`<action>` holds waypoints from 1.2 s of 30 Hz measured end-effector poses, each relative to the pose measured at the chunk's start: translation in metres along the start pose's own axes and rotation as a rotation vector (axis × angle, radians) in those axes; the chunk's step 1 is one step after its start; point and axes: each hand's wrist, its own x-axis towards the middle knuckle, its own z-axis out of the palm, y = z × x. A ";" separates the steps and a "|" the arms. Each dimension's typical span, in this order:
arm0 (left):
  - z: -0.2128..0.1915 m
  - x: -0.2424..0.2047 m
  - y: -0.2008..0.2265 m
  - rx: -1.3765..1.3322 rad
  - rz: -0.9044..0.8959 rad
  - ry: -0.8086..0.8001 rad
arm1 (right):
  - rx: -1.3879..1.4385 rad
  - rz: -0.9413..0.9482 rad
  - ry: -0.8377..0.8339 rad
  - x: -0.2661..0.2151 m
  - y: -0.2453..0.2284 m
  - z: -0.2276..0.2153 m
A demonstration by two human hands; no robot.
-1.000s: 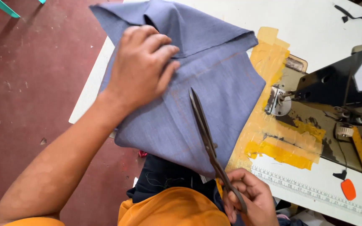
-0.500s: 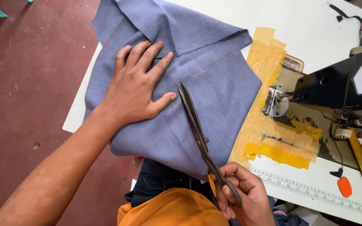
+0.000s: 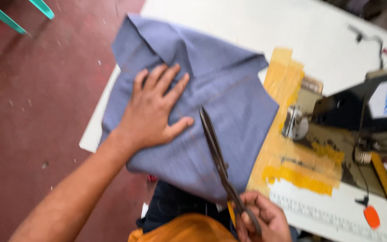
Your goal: Trimming excess fabric with scissors and aligning the piece on a sewing machine table for preparation.
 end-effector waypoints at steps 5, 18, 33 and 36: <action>0.003 0.002 0.002 -0.015 -0.031 -0.013 | -0.034 0.130 0.168 0.015 -0.004 0.010; 0.003 0.002 -0.003 0.015 -0.026 -0.025 | -0.018 -0.012 0.191 0.026 -0.003 -0.006; -0.014 -0.015 -0.009 -0.023 0.037 -0.078 | -0.107 -0.123 0.077 0.027 -0.049 -0.009; -0.015 -0.016 -0.009 -0.020 0.035 -0.078 | -0.089 -0.140 0.063 0.034 -0.051 -0.006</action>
